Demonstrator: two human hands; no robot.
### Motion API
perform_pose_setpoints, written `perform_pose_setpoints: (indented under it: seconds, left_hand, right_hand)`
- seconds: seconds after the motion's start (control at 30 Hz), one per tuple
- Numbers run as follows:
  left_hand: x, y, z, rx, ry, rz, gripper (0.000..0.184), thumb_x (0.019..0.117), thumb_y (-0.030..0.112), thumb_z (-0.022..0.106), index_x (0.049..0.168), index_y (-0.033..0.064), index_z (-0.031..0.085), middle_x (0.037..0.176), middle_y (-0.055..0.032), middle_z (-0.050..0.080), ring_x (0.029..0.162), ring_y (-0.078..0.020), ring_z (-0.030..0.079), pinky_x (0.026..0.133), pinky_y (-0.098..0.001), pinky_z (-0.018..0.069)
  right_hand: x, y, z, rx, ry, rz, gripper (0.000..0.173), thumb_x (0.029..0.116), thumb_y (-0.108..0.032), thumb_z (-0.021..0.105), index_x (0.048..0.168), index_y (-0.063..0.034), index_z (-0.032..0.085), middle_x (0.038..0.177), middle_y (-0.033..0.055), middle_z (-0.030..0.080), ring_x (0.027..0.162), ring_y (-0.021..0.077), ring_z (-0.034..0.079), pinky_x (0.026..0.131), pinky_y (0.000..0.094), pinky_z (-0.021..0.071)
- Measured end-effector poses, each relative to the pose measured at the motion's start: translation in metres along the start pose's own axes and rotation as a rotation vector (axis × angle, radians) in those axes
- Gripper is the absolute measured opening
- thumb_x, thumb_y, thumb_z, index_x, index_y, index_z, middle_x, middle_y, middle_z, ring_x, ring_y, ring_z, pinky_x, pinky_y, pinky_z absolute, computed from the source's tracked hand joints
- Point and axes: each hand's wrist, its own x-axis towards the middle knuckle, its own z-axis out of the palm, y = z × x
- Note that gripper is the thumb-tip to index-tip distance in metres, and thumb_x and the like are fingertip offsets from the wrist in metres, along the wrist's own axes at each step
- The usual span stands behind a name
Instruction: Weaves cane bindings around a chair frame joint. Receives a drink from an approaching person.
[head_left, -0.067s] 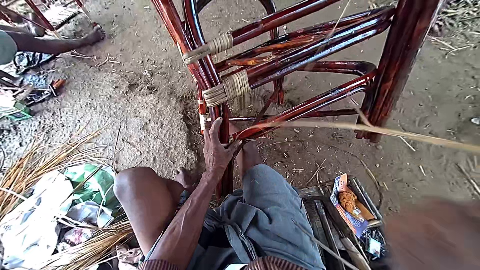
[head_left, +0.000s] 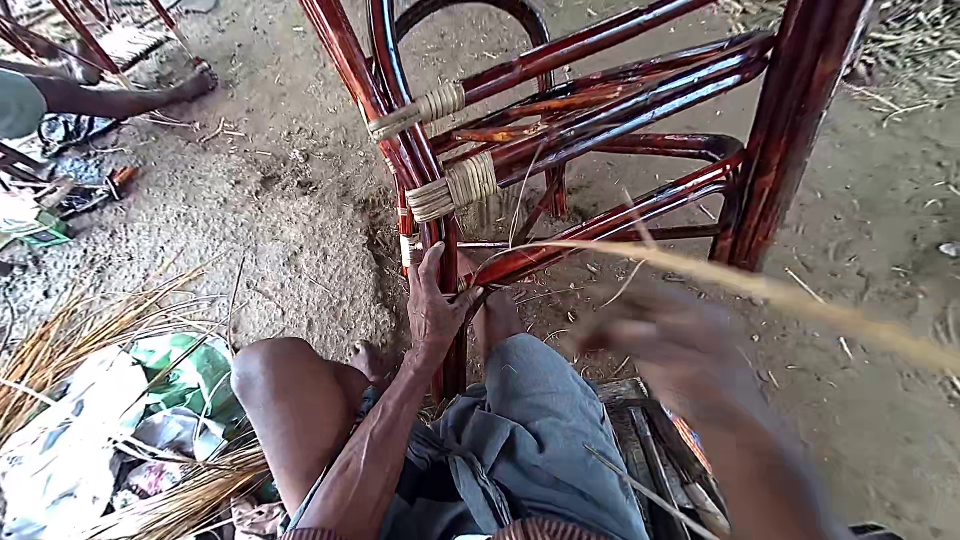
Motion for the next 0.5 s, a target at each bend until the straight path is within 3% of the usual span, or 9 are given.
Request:
perform_pose_setpoints:
  seconds: [0.03, 0.07, 0.1, 0.2, 0.23, 0.3, 0.37, 0.4, 0.5]
  left_hand:
    - [-0.001, 0.0, -0.001, -0.012, -0.003, -0.005, 0.091, 0.075, 0.025, 0.092, 0.152, 0.0102, 0.044, 0.129, -0.0252, 0.059, 0.107, -0.0366, 0.066, 0.087, -0.0522, 0.0583]
    - [-0.003, 0.001, -0.002, -0.017, -0.016, -0.014, 0.09, 0.0759, 0.023, 0.09, 0.152, 0.0098, 0.044, 0.128, -0.0247, 0.059, 0.107, -0.0365, 0.066, 0.087, -0.0526, 0.0578]
    - [-0.003, 0.001, -0.002, -0.02, -0.019, -0.01, 0.088, 0.0763, 0.021, 0.088, 0.152, 0.0087, 0.044, 0.126, -0.0241, 0.059, 0.106, -0.0359, 0.065, 0.086, -0.0523, 0.0572]
    - [-0.01, 0.0, 0.0, -0.013, -0.005, -0.027, 0.088, 0.0743, 0.021, 0.09, 0.15, 0.009, 0.047, 0.125, -0.0229, 0.06, 0.106, -0.0345, 0.065, 0.086, -0.0504, 0.0578]
    - [-0.009, 0.002, 0.0, -0.02, -0.007, -0.042, 0.089, 0.0734, 0.021, 0.092, 0.15, 0.01, 0.047, 0.124, -0.0227, 0.059, 0.104, -0.0341, 0.065, 0.085, -0.0499, 0.0582]
    - [-0.009, 0.004, 0.002, -0.032, 0.0, -0.053, 0.09, 0.0727, 0.021, 0.093, 0.149, 0.0101, 0.047, 0.124, -0.0226, 0.059, 0.103, -0.0338, 0.066, 0.083, -0.0497, 0.0587]
    - [-0.009, 0.004, 0.003, -0.048, -0.001, -0.086, 0.089, 0.0738, 0.022, 0.092, 0.15, 0.011, 0.046, 0.125, -0.0205, 0.059, 0.103, -0.0305, 0.065, 0.085, -0.047, 0.0577]
    - [-0.009, 0.003, 0.005, -0.066, 0.01, -0.091, 0.089, 0.0731, 0.021, 0.092, 0.149, 0.0111, 0.048, 0.124, -0.0207, 0.059, 0.104, -0.0309, 0.064, 0.085, -0.0472, 0.0575]
    - [-0.012, 0.002, 0.008, -0.1, 0.027, -0.104, 0.086, 0.0714, 0.02, 0.092, 0.147, 0.0138, 0.051, 0.125, -0.0202, 0.059, 0.106, -0.0313, 0.064, 0.086, -0.0488, 0.0572]
  right_hand:
    - [0.031, 0.035, 0.016, -0.266, -0.064, -0.026, 0.038, 0.095, -0.012, 0.068, 0.133, -0.0108, 0.063, 0.096, 0.0031, 0.075, 0.083, 0.0125, 0.071, 0.078, 0.0323, 0.0617]
    - [0.059, 0.063, 0.033, -0.441, -0.146, -0.045, 0.052, 0.0921, -0.013, 0.073, 0.141, -0.0077, 0.057, 0.102, 0.0063, 0.073, 0.088, 0.0168, 0.07, 0.083, 0.0385, 0.0594]
    - [0.084, 0.08, 0.047, -0.55, -0.218, -0.073, 0.052, 0.0923, -0.017, 0.074, 0.14, -0.0058, 0.058, 0.103, 0.0091, 0.072, 0.091, 0.0212, 0.069, 0.086, 0.0438, 0.058]
    - [0.144, 0.095, 0.069, -0.657, -0.386, 0.057, 0.02, 0.0983, -0.024, 0.067, 0.104, -0.0057, 0.074, 0.093, 0.0132, 0.072, 0.088, 0.0287, 0.07, 0.083, 0.0552, 0.0551]
    - [0.162, 0.096, 0.068, -0.622, -0.414, 0.177, 0.019, 0.0975, -0.021, 0.068, 0.099, -0.0034, 0.075, 0.09, 0.0134, 0.072, 0.084, 0.0267, 0.069, 0.081, 0.0527, 0.0545]
    - [0.192, 0.11, 0.056, -0.494, -0.404, 0.425, 0.017, 0.0962, -0.015, 0.068, 0.106, -0.0005, 0.071, 0.091, 0.0118, 0.071, 0.078, 0.0207, 0.067, 0.076, 0.0418, 0.0569]
    - [0.211, 0.131, 0.047, -0.183, -0.315, 0.667, 0.01, 0.0964, -0.009, 0.065, 0.106, -0.0043, 0.064, 0.08, 0.005, 0.067, 0.059, 0.0115, 0.06, 0.053, 0.0264, 0.0516]
    - [0.219, 0.133, 0.046, -0.034, -0.294, 0.757, 0.005, 0.0985, -0.01, 0.062, 0.101, -0.0062, 0.064, 0.074, 0.0034, 0.066, 0.054, 0.0108, 0.058, 0.048, 0.0251, 0.0497]
    - [0.23, 0.138, 0.06, 0.111, -0.326, 0.823, 0.023, 0.1071, -0.023, 0.048, 0.09, -0.0109, 0.057, 0.062, -0.0008, 0.058, 0.046, 0.0086, 0.051, 0.043, 0.0229, 0.0451]
